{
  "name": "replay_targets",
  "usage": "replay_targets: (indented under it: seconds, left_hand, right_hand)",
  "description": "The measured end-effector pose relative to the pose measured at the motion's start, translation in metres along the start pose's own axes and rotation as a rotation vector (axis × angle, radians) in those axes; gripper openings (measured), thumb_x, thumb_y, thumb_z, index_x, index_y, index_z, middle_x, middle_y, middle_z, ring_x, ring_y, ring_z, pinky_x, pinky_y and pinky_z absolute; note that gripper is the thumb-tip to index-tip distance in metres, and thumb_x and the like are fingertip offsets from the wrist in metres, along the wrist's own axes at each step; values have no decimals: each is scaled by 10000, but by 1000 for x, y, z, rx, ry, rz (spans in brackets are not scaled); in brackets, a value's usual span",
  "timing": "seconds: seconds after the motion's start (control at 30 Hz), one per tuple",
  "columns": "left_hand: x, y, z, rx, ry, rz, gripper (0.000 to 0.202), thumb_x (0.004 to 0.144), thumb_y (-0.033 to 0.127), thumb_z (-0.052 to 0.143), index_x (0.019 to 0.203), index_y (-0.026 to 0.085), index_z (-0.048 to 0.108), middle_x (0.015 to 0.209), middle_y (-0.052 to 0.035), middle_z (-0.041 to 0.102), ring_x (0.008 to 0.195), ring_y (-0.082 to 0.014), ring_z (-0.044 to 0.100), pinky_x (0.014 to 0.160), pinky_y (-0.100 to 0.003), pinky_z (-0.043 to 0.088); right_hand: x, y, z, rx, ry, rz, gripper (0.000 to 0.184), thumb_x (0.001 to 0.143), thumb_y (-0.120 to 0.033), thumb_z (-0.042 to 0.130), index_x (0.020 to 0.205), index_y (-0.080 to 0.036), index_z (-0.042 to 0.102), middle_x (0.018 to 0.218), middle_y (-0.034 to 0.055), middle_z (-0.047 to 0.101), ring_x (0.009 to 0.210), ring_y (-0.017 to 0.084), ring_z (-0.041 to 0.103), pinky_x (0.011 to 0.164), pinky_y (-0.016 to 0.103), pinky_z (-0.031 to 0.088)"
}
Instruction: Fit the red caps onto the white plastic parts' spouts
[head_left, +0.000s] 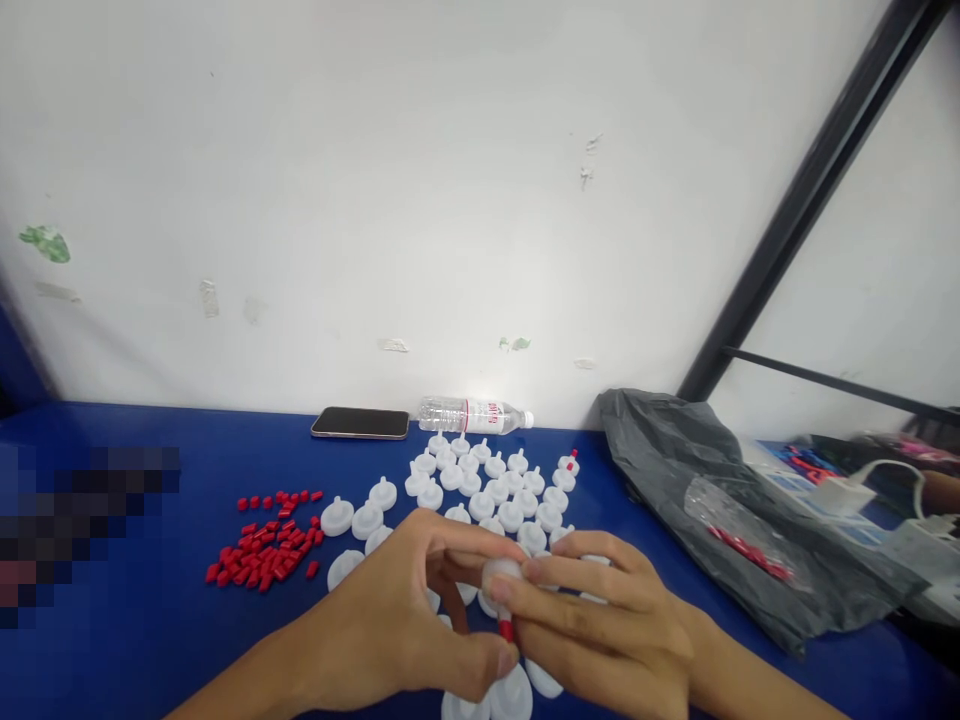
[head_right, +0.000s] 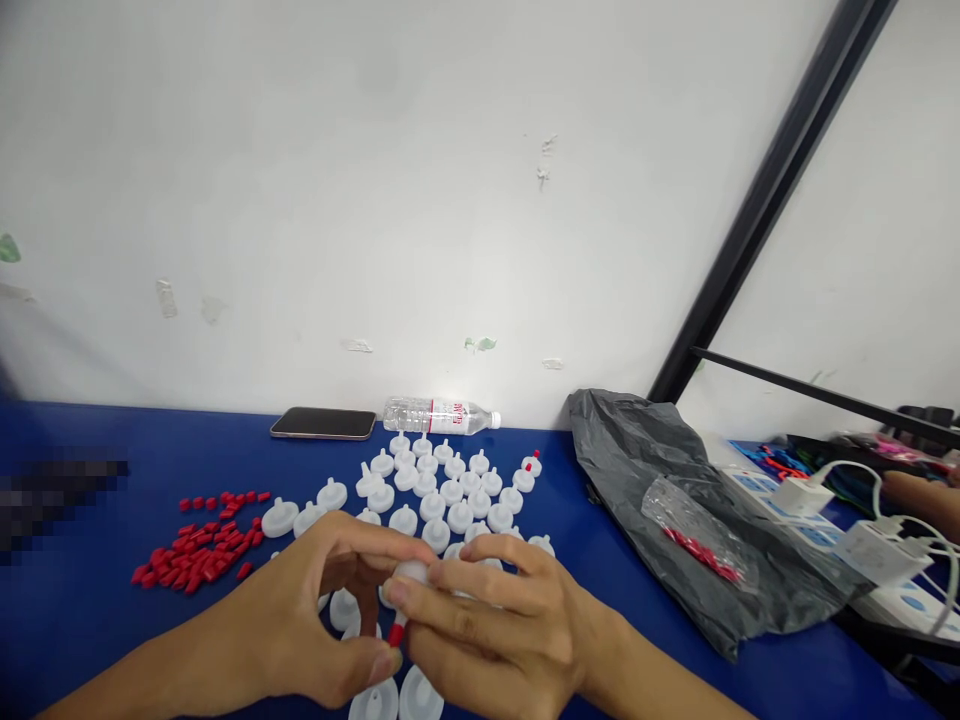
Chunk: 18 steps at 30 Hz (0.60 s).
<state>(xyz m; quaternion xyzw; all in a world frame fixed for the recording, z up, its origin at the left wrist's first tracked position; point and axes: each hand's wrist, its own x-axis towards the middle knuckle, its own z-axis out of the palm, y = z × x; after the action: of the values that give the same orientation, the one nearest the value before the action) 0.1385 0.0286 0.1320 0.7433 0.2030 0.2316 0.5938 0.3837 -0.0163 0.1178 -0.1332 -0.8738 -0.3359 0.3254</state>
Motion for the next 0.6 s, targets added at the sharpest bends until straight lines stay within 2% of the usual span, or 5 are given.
replay_targets:
  seconds: [0.13, 0.27, 0.43, 0.53, 0.6]
  left_hand:
    - [0, 5, 2, -12, -45, -32, 268, 761, 253, 782, 1017, 185, 823, 851, -2, 707, 810, -158, 645, 678, -253, 521]
    - [0, 7, 3, -12, -33, -49, 156, 736, 215, 753, 885, 168, 764, 803, 12, 678, 769, -141, 607, 610, -224, 461]
    - [1, 8, 3, -33, -37, -45, 226, 699, 171, 722, 909, 146, 800, 725, 43, 640, 657, -93, 531, 570, -214, 432]
    - [2, 6, 4, -27, -9, -29, 285, 710, 199, 740, 979, 151, 817, 795, 18, 694, 709, -119, 579, 592, -222, 464]
    - [2, 4, 4, -19, 20, -30, 310, 722, 232, 784, 1021, 164, 825, 840, -2, 734, 752, -140, 616, 597, -218, 456]
  right_hand:
    - [-14, -1, 18, -7, 159, -28, 177, 1015, -210, 707, 907, -238, 844, 1403, 22, 773, 1211, 156, 742, 876, 259, 667]
    - [-15, -2, 19, -2, 165, -20, 200, 1019, -197, 697, 878, -246, 831, 1404, 17, 773, 1241, 142, 727, 903, 241, 659]
    - [-5, -6, -2, 54, -36, 59, 307, 1054, -142, 642, 805, -275, 762, 1342, -65, 791, 1245, 83, 713, 1034, 240, 610]
    - [-2, -6, -10, 66, -48, 76, 278, 1046, -138, 665, 820, -273, 755, 1334, -54, 797, 1201, 97, 740, 1030, 259, 616]
    - [0, -3, -10, 71, -48, 82, 183, 1022, -154, 723, 897, -275, 781, 1303, -23, 817, 1169, 118, 758, 983, 273, 642]
